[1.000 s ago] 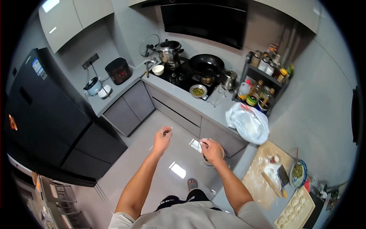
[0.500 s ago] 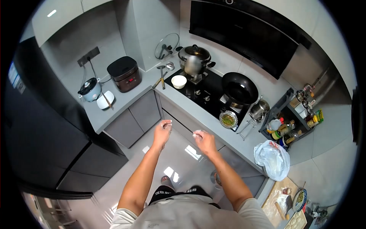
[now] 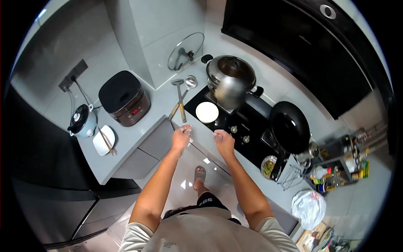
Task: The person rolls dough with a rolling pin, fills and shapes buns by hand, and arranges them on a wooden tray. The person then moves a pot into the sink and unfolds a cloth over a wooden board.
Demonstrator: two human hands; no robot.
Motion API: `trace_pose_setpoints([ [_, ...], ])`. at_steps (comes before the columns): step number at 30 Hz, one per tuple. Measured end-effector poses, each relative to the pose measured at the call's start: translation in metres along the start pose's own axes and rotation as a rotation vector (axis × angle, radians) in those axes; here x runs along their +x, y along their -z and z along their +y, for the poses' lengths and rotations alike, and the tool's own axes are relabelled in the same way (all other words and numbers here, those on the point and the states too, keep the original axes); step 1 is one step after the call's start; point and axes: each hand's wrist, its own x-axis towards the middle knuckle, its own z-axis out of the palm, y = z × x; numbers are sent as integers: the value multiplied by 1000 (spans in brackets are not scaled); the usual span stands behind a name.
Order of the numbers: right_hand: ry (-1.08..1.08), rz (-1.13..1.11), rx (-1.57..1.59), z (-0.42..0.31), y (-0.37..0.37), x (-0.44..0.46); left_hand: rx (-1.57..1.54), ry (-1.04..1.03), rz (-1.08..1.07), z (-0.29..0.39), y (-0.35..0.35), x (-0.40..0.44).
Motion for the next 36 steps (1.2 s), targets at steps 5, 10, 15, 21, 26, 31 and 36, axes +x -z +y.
trace_pose_setpoints([
  [5,-144,13,-151,76,-63,104,295,-89,64,-27,-33,108],
  [10,-140,-14,-411,95,-82,147,223,-22,5,-22,-56,150],
  [15,-252,-114,-415,72,-95,161,149,11,-13,-40,-51,174],
  [21,-187,-140,-370,21,-145,185,156,11,83,-25,14,197],
  [26,-36,-171,-298,-30,-219,220,-71,72,217,-30,75,234],
  [31,-98,-234,-325,-51,-290,247,-179,129,313,-16,115,249],
  [36,-106,-234,-373,-37,-335,250,-325,177,300,-21,125,262],
])
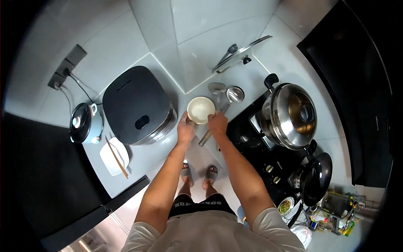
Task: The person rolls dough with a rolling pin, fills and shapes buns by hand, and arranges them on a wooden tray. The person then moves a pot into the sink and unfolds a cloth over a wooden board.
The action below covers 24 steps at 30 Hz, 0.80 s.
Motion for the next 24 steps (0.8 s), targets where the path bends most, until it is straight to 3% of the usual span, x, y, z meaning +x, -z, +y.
trace_pose_setpoints([
  [2,20,13,-19,5,1,-2,-10,17,-57,-3,3,5],
  [4,18,-33,105,10,15,-12,18,-107,-19,-7,5,3],
  [6,18,-18,86,17,32,-28,258,-281,105,-37,9,9],
  [8,-120,15,13,31,47,-49,495,-348,196,-21,3,-28],
  [9,-174,-109,29,25,57,-51,494,-399,195,-36,3,-29],
  [16,-94,-253,28,29,19,-33,481,-344,93,-38,-5,-45],
  [18,94,-149,155,38,7,-32,498,-328,93,-32,-8,-49],
  [24,125,56,203,60,70,-60,541,-354,10,-2,-45,-70],
])
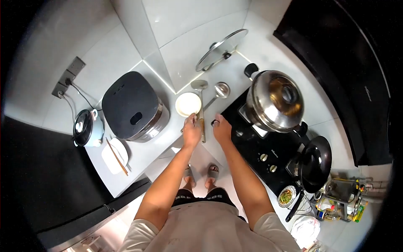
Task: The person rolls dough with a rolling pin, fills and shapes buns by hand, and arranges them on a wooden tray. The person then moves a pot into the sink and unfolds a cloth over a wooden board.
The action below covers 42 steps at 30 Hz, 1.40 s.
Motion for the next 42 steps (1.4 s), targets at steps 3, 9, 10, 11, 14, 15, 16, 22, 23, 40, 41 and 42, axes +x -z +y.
trace_pose_setpoints([
  [3,58,52,90,-17,67,-16,-39,-52,-11,44,-18,-2],
  [9,222,292,0,-85,240,-21,-186,-282,-81,140,-60,5],
  [10,298,371,-91,-75,258,-9,-205,-308,-106,160,-61,3],
  [11,292,437,-90,-66,274,4,-288,-285,-127,180,-66,-2],
  [14,203,533,-150,-52,313,35,-245,-366,-156,205,-82,-3],
  [15,161,544,-184,-51,321,43,-246,-370,-181,211,-86,-5],
  [16,140,550,-241,-51,327,50,-245,-377,-181,216,-90,-6],
  [22,-61,275,-262,-48,338,78,-156,-428,-200,216,-119,-3],
  [23,-35,292,-328,-39,336,81,-208,-384,-251,217,-122,-3],
  [40,156,534,-377,-96,353,43,-298,-420,-122,204,-55,-36],
  [41,190,551,-367,-104,350,38,-289,-418,-117,201,-43,-39],
  [42,239,571,-314,-114,343,33,-267,-453,-88,195,-31,-38],
])
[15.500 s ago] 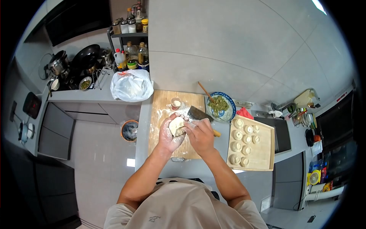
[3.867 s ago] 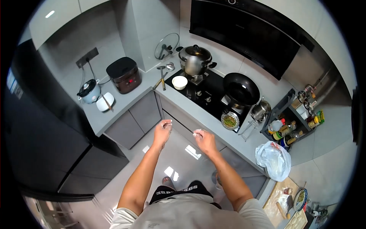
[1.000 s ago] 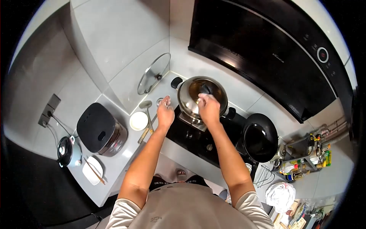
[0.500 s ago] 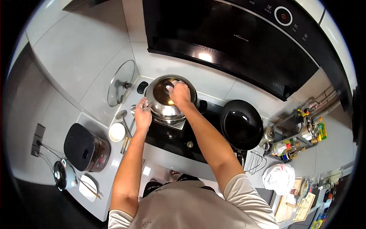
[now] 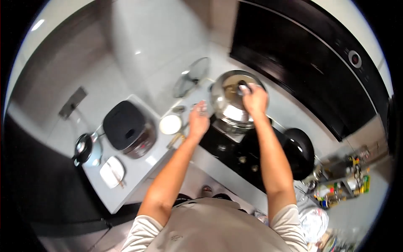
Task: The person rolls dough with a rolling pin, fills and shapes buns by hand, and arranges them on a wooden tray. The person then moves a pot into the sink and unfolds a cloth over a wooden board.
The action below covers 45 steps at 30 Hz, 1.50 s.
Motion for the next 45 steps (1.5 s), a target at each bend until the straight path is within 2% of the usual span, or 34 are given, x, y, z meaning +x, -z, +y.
trace_pose_setpoints([
  [1,0,-49,29,-16,2,-2,-121,53,21,2,15,-3],
  [2,71,-16,37,-24,-5,-4,-117,27,48,-6,30,-4],
  [7,102,-62,170,-144,-12,-45,-151,54,219,-5,151,-32],
  [10,205,-78,301,-211,-48,-73,-149,16,358,-27,236,-50],
  [14,290,-209,352,-304,-95,-118,-184,120,534,-44,346,-80],
  [17,320,-263,397,-347,-148,-151,-169,218,561,-50,403,-102],
  [19,256,-346,427,-376,-168,-168,-170,255,572,-51,425,-111],
  [26,216,-481,384,-431,-226,-173,-116,369,612,-60,455,-97],
  [32,282,-527,374,-433,-273,-164,-39,378,628,-100,452,-68],
  [35,248,-598,343,-428,-287,-167,51,363,642,-115,452,-61],
  [39,287,-578,392,-428,-280,-168,45,365,605,-106,447,-59],
  [41,273,-529,448,-427,-266,-170,94,343,569,-67,441,-60],
  [43,297,-427,503,-414,-254,-170,64,161,558,-112,428,-53],
  [45,259,-358,540,-391,-219,-170,-52,168,483,-79,398,-41],
])
